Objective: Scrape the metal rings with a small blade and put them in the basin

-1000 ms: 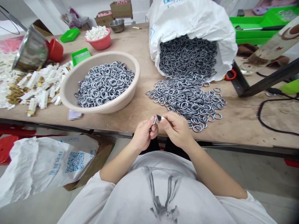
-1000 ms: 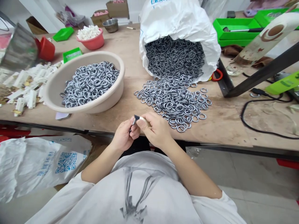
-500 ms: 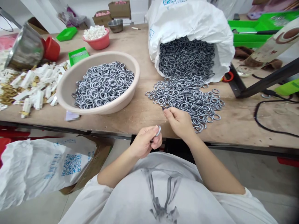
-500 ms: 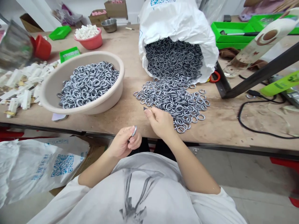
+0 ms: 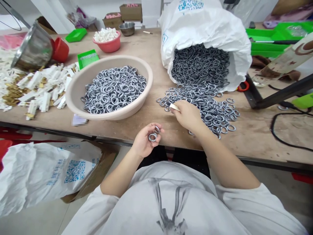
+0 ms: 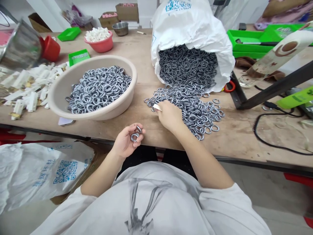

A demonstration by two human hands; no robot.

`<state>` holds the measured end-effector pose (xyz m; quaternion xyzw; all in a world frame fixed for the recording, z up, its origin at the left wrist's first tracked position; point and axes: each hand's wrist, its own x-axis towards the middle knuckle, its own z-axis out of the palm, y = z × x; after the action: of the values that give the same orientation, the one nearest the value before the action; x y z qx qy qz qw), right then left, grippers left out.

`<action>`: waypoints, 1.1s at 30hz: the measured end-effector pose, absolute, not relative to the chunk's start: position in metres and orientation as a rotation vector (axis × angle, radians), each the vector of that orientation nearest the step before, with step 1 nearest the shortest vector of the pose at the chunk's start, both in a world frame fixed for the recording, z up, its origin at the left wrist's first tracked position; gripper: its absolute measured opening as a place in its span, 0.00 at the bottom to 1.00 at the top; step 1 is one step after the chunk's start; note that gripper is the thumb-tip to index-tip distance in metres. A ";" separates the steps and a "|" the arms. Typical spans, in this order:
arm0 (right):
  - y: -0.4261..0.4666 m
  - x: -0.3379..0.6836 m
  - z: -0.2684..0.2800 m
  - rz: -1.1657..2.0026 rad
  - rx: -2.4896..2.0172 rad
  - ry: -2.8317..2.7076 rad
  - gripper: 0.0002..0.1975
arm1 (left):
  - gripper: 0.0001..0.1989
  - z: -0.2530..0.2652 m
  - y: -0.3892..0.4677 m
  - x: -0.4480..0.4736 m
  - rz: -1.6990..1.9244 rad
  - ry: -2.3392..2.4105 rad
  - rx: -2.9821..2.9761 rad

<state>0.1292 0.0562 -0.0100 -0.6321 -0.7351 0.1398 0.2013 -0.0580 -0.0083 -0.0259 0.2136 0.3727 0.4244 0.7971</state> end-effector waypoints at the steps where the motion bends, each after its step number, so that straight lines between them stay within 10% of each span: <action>1: 0.049 0.130 -0.010 0.586 -1.614 -1.965 0.11 | 0.14 -0.026 -0.007 -0.057 0.907 0.795 0.453; 9: 0.000 0.117 -0.027 1.545 -0.977 -1.337 0.15 | 0.29 -0.031 -0.014 -0.034 0.656 0.699 0.654; 23: -0.033 0.133 -0.016 0.635 -1.209 -1.901 0.24 | 0.22 -0.024 -0.021 -0.027 0.949 0.818 0.809; 33: -0.037 0.133 -0.011 0.691 -1.230 -2.084 0.24 | 0.18 -0.026 -0.019 -0.037 0.837 0.800 0.910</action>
<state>0.1331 -0.0366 -0.0106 -0.4649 -0.7881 0.2612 0.3074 -0.0374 -0.0194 -0.0259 0.4149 0.3647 0.3817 0.7410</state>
